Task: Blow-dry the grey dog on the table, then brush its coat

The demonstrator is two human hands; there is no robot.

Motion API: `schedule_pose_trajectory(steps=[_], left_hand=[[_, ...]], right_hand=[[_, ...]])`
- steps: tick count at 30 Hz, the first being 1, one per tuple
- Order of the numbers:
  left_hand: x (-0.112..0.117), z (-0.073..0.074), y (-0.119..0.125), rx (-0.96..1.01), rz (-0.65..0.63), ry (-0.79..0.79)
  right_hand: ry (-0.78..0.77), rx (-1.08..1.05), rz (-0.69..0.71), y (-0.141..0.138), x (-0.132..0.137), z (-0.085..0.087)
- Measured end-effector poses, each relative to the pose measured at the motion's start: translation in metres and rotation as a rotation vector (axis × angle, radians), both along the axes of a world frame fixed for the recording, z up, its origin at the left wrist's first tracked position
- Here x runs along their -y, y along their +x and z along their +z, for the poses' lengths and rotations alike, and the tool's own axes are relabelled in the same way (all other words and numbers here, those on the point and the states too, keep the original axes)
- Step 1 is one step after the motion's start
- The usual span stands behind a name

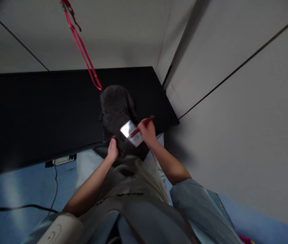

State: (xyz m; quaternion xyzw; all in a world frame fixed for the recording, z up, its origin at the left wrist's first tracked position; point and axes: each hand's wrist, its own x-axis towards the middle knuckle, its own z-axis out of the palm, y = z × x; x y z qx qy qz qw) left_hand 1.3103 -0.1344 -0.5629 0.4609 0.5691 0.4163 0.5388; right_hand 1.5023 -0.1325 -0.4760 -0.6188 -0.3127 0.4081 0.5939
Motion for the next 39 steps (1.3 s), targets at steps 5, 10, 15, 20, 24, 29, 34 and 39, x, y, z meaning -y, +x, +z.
schedule_pose_trajectory(steps=[5,10,15,20,24,29,34,39], left_hand=[[-0.002,0.008,0.0,-0.053,-0.046,0.064],[0.001,0.009,0.002,-0.037,-0.104,0.134],[0.006,0.008,0.003,-0.064,-0.137,0.207],[0.024,0.007,0.007,-0.068,-0.178,0.366],[0.037,0.015,0.009,-0.183,-0.149,0.524],[0.041,0.029,0.01,-0.34,-0.233,0.644],[0.039,0.034,0.009,-0.428,-0.279,0.705],[0.044,0.042,0.009,-0.549,-0.345,0.637]], right_hand=[[-0.022,0.01,-0.147,0.0,0.001,0.001],[-0.029,-0.006,-0.048,0.001,0.004,-0.005],[-0.03,0.01,-0.196,0.001,-0.001,-0.009],[-0.09,0.106,0.129,0.005,-0.012,0.002],[-0.002,0.364,-0.059,0.014,-0.035,0.021],[-0.016,0.473,0.445,-0.001,-0.053,0.039],[0.018,0.665,0.336,-0.021,-0.063,0.053],[-0.109,0.813,0.6,-0.034,-0.072,0.07]])
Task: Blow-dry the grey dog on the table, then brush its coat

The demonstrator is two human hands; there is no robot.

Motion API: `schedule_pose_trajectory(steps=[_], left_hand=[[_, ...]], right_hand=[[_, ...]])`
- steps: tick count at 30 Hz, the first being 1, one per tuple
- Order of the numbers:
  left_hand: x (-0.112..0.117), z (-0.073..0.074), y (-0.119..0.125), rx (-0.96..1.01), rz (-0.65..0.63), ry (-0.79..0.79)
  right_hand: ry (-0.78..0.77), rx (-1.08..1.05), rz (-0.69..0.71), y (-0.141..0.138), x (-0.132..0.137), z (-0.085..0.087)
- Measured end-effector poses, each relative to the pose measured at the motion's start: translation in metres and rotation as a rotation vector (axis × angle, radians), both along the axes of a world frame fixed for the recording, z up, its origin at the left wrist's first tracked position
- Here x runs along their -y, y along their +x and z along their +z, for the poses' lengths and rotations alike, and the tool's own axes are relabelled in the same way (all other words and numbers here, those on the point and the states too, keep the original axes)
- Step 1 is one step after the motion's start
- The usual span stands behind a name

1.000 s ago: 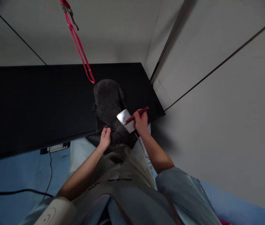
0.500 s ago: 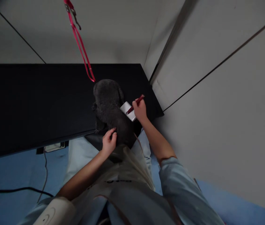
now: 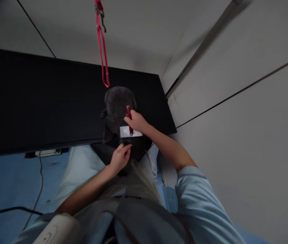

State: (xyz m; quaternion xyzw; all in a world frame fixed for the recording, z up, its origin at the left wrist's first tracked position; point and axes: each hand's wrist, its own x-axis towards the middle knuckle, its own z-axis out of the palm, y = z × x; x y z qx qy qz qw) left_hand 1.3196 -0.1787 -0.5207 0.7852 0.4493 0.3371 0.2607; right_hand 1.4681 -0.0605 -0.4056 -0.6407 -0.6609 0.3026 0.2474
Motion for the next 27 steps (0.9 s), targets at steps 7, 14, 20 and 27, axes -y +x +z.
schedule_pose_trajectory(steps=[7,14,20,27], left_hand=[[0.005,0.027,-0.001,-0.263,-0.041,-0.16],[0.009,0.038,-0.003,-0.372,-0.067,-0.226],[0.015,0.038,-0.002,-0.425,-0.102,-0.27],[0.025,0.023,0.008,-0.438,-0.091,-0.258]], right_hand=[[-0.02,0.066,0.072,-0.017,-0.01,0.011],[0.022,0.043,0.104,-0.027,-0.002,0.01],[0.066,0.016,0.019,-0.018,0.009,0.005],[-0.016,-0.196,-0.046,0.011,0.018,-0.019]])
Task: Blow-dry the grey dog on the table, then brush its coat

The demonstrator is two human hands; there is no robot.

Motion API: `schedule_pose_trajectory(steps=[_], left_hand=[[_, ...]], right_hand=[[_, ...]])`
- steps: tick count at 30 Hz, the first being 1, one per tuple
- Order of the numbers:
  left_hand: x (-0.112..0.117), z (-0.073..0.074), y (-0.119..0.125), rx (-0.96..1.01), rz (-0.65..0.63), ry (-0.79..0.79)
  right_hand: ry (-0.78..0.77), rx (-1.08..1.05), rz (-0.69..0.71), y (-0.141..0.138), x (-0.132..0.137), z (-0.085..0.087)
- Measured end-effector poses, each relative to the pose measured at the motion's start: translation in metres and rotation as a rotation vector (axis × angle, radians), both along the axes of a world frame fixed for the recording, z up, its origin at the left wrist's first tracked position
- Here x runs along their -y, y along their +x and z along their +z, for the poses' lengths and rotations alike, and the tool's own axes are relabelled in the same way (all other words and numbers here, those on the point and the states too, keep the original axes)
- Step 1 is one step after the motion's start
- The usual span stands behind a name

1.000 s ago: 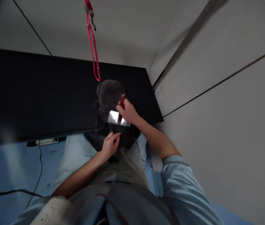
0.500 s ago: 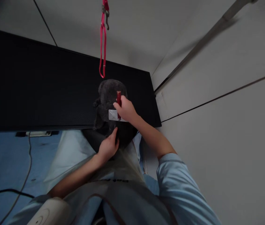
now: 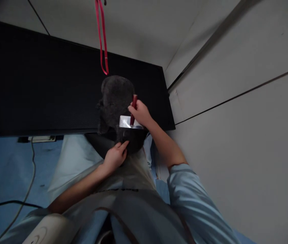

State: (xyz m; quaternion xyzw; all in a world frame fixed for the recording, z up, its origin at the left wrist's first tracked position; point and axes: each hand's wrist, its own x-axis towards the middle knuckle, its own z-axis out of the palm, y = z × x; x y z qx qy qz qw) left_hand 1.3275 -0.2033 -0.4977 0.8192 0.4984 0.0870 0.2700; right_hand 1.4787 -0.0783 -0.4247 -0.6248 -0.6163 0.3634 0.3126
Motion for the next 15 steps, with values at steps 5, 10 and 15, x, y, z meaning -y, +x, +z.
schedule_pose_trajectory(steps=[5,10,15], left_hand=[[0.005,-0.009,0.008,0.025,0.001,0.0],[0.006,-0.021,0.017,0.061,-0.003,0.02],[0.007,-0.031,0.027,0.064,0.01,0.029]], right_hand=[[-0.012,-0.029,0.08,0.014,0.007,-0.01],[0.195,-0.081,-0.242,0.035,0.008,-0.005],[0.007,0.006,0.089,0.043,0.011,-0.011]])
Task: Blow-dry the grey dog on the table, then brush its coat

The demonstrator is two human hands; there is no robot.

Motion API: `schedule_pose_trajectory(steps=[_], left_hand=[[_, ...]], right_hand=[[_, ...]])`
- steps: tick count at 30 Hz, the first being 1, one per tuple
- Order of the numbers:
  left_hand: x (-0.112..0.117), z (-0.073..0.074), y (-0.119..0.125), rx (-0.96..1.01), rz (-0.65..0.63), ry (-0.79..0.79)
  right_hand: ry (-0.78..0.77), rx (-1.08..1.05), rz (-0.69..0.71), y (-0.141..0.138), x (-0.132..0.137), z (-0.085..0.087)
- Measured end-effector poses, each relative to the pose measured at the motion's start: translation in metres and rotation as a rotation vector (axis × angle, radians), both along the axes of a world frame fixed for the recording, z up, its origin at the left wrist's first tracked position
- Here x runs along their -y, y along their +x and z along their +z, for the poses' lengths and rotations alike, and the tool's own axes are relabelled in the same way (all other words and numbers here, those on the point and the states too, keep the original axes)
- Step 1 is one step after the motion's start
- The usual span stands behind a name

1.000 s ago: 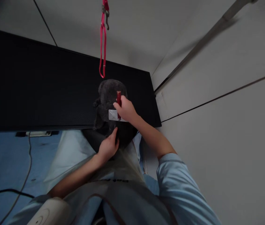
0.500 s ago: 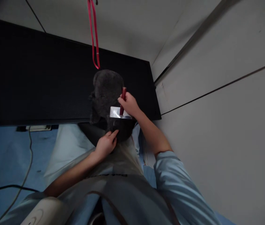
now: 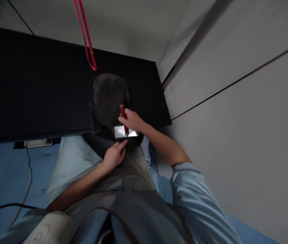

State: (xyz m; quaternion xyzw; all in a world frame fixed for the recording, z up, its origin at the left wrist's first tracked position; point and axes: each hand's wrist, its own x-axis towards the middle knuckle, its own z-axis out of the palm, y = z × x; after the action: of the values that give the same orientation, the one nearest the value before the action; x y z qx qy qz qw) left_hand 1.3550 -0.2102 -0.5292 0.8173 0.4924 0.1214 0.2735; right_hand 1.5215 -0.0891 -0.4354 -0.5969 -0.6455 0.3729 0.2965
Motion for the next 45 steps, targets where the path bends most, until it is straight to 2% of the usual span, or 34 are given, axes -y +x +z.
schedule_pose_trajectory(steps=[3,4,7,8,9,12,13,14,17,18,20,22,23,24,26,28,29,31,33,36,38,40,42,44,45], left_hand=[[0.001,-0.002,0.001,0.017,0.005,0.017],[0.001,-0.002,0.001,0.025,0.002,0.018],[0.001,-0.002,-0.006,0.058,-0.003,0.006],[0.001,-0.001,-0.009,0.083,0.003,0.006],[-0.001,0.0,-0.013,0.117,0.007,0.008],[-0.008,0.009,-0.032,0.238,-0.023,0.014],[-0.013,0.013,-0.041,0.264,-0.049,0.009],[-0.018,0.018,-0.05,0.279,-0.08,0.0],[-0.04,0.032,-0.08,0.301,-0.181,-0.038],[-0.049,0.036,-0.089,0.314,-0.207,-0.044],[-0.067,0.044,-0.106,0.332,-0.231,-0.048],[-0.084,0.049,-0.12,0.334,-0.216,-0.063],[-0.091,0.05,-0.125,0.325,-0.208,-0.083],[-0.098,0.051,-0.13,0.313,-0.2,-0.11],[-0.109,0.052,-0.137,0.302,-0.176,-0.175],[-0.119,0.052,-0.143,0.305,-0.146,-0.238],[-0.124,0.052,-0.144,0.308,-0.129,-0.26],[-0.134,0.052,-0.146,0.299,-0.102,-0.285],[-0.142,0.052,-0.146,0.268,-0.091,-0.302],[-0.15,0.055,-0.143,0.221,-0.088,-0.311],[-0.152,0.057,-0.14,0.189,-0.09,-0.274],[-0.152,0.057,-0.137,0.138,-0.09,-0.225],[-0.153,0.055,-0.136,0.063,-0.096,-0.195],[-0.155,0.052,-0.137,-0.028,-0.093,-0.181],[-0.155,0.052,-0.138,-0.087,-0.085,-0.175]], right_hand=[[0.108,0.005,-0.205,0.001,0.0,-0.002],[0.137,-0.001,-0.217,0.0,0.0,-0.001],[0.053,-0.004,0.009,-0.003,0.002,0.001],[0.012,-0.007,0.053,-0.004,0.001,0.002],[-0.001,-0.019,0.03,-0.005,-0.001,0.003],[0.146,-0.111,-0.311,-0.009,-0.009,0.007],[0.189,-0.15,-0.37,-0.013,-0.01,0.008],[0.191,-0.181,-0.349,-0.017,-0.01,0.008],[0.011,-0.241,-0.093,-0.029,-0.014,0.004],[-0.038,-0.26,-0.086,-0.031,-0.018,0.002],[-0.015,-0.315,-0.257,-0.03,-0.029,-0.001],[0.101,-0.379,-0.446,-0.028,-0.038,-0.003],[0.139,-0.409,-0.461,-0.027,-0.039,-0.005],[0.133,-0.438,-0.416,-0.028,-0.038,-0.008],[0.01,-0.487,-0.287,-0.031,-0.031,-0.014],[-0.092,-0.536,-0.307,-0.036,-0.025,-0.021],[-0.081,-0.567,-0.383,-0.037,-0.023,-0.023],[0.044,-0.628,-0.543,-0.04,-0.021,-0.026],[0.096,-0.659,-0.506,-0.043,-0.02,-0.026],[-0.075,-0.664,-0.358,-0.047,-0.018,-0.026],[-0.091,-0.692,-0.423,-0.05,-0.017,-0.028],[0.013,-0.742,-0.522,-0.052,-0.015,-0.033],[0.051,-0.765,-0.477,-0.052,-0.013,-0.041],[-0.036,-0.752,-0.413,-0.043,-0.013,-0.052],[-0.059,-0.711,-0.445,-0.033,-0.014,-0.058]])
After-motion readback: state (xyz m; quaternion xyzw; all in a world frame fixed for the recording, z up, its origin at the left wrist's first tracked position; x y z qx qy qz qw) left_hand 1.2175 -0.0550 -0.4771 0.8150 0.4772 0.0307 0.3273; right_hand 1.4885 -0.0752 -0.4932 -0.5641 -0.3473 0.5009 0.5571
